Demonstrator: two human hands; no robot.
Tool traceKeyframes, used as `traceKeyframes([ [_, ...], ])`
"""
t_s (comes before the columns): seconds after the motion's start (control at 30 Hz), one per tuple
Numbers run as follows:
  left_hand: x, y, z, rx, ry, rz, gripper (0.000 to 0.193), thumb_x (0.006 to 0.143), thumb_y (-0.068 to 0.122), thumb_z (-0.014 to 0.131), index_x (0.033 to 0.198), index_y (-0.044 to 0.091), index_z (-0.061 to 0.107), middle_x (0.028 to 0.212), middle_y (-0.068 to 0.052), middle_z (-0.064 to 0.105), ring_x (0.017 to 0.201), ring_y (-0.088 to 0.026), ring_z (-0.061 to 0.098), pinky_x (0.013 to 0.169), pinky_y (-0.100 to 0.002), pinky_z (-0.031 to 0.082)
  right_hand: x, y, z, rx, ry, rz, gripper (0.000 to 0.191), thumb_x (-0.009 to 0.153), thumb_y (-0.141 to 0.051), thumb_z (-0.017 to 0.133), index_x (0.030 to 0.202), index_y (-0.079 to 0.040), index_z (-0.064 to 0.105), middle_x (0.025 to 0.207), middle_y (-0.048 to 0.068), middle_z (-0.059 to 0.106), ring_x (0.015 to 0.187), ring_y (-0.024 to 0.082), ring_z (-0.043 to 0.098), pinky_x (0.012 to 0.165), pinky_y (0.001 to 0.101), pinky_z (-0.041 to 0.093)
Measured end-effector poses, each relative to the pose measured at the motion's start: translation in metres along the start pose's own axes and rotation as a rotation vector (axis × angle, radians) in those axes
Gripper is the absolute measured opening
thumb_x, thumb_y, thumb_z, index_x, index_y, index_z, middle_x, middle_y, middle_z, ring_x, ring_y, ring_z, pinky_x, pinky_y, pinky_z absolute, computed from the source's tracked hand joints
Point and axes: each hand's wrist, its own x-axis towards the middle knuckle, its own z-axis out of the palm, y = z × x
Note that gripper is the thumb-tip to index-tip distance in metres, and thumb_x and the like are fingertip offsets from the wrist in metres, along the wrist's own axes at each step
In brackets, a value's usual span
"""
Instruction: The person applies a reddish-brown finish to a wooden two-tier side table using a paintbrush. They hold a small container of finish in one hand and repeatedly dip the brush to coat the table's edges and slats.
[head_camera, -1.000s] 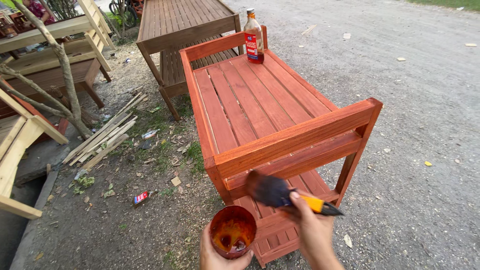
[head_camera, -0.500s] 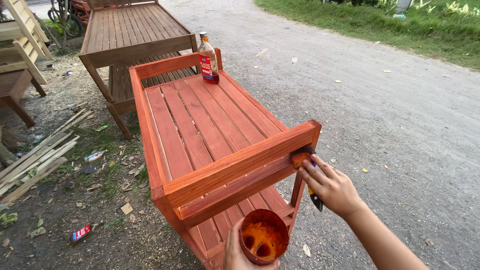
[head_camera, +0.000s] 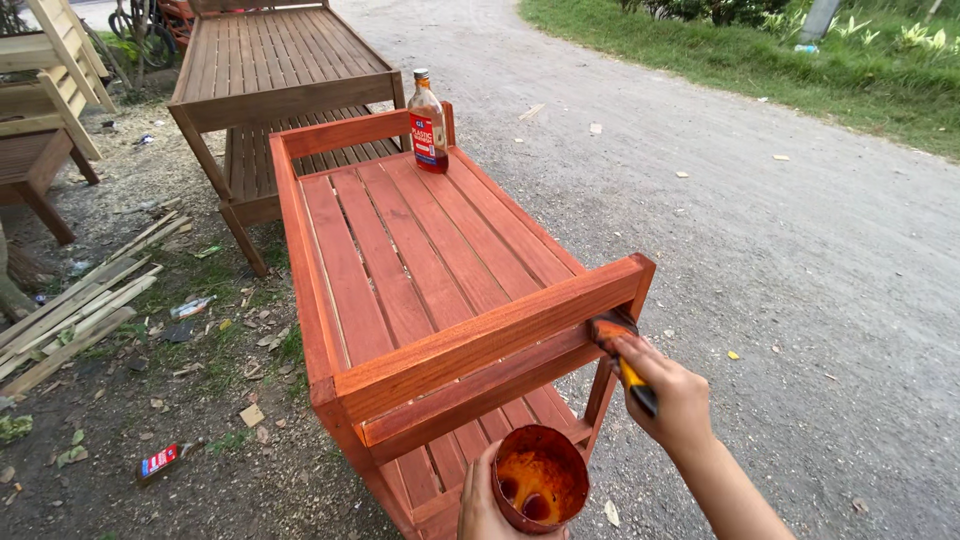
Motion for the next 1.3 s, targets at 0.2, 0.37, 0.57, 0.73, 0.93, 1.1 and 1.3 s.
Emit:
traceKeyframes([
  [0.2,-0.014,-0.020,-0.025,0.033,0.145,0.047,0.117,0.046,0.022,0.103,0.145,0.007,0.042,0.130,-0.014,0.055,0.130,-0.030,0.059,0.115,-0.049,0.043,-0.008,-0.055,0.006,0.215,-0.044,0.214,0.033,0.081,-0.019,0.080,0.114,-0.014,0.077,0.113,0.010,0.077,0.102,0.024,0.076,0.082,0.0368,0.063],
  [0.37,-0.034,-0.063,-0.061,-0.181,0.372,0.149,0.113,0.042,0.011,0.098,0.141,0.002,0.045,0.124,-0.019,0.065,0.119,-0.031,0.070,0.104,-0.047,0.055,-0.021,-0.128,0.008,0.319,-0.070,0.116,0.037,0.076,-0.013,0.080,0.113,-0.011,0.077,0.109,0.018,0.076,0.106,0.030,0.073,0.083,0.0405,0.061],
  [0.57,-0.052,-0.095,-0.111,-0.181,0.498,0.110,0.111,0.041,0.007,0.097,0.138,0.000,0.043,0.122,-0.020,0.066,0.115,-0.030,0.071,0.098,-0.046,0.058,-0.029,-0.219,0.021,0.655,-0.181,0.014,0.036,0.078,-0.008,0.080,0.114,-0.009,0.077,0.108,0.018,0.078,0.110,0.033,0.074,0.091,0.0416,0.061],
  [0.73,-0.065,-0.082,-0.143,-0.146,0.542,-0.029,0.111,0.045,0.006,0.098,0.140,0.003,0.041,0.123,-0.018,0.065,0.117,-0.029,0.070,0.100,-0.045,0.057,-0.035,-0.236,0.022,0.885,-0.317,0.287,0.032,0.081,-0.006,0.082,0.113,-0.006,0.079,0.109,0.012,0.083,0.102,0.019,0.082,0.085,0.0313,0.063],
  [0.93,-0.079,-0.058,-0.166,-0.147,0.656,-0.165,0.108,0.044,0.006,0.096,0.139,0.005,0.044,0.124,-0.017,0.062,0.117,-0.028,0.070,0.099,-0.044,0.060,-0.048,-0.224,0.024,1.068,-0.566,0.639,0.035,0.080,-0.005,0.082,0.114,0.001,0.079,0.095,0.011,0.087,0.088,0.010,0.076,0.078,0.0248,0.060],
  [1.1,-0.086,-0.037,-0.186,0.170,0.726,-0.227,0.115,0.041,0.015,0.103,0.141,0.012,0.045,0.125,-0.013,0.057,0.121,-0.029,0.062,0.105,-0.044,0.053,-0.034,-0.264,0.026,1.089,-0.448,0.578,0.034,0.081,-0.006,0.081,0.114,0.001,0.078,0.097,0.012,0.086,0.090,0.011,0.077,0.079,0.0258,0.062],
  [1.3,-0.085,-0.027,-0.230,0.284,0.716,-0.159,0.113,0.040,0.017,0.098,0.141,0.017,0.048,0.124,-0.007,0.060,0.123,-0.030,0.059,0.109,-0.049,0.040,-0.002,-0.302,0.025,1.024,-0.403,0.435,0.035,0.079,-0.008,0.082,0.113,0.001,0.079,0.094,0.011,0.087,0.088,0.011,0.080,0.081,0.0264,0.063],
])
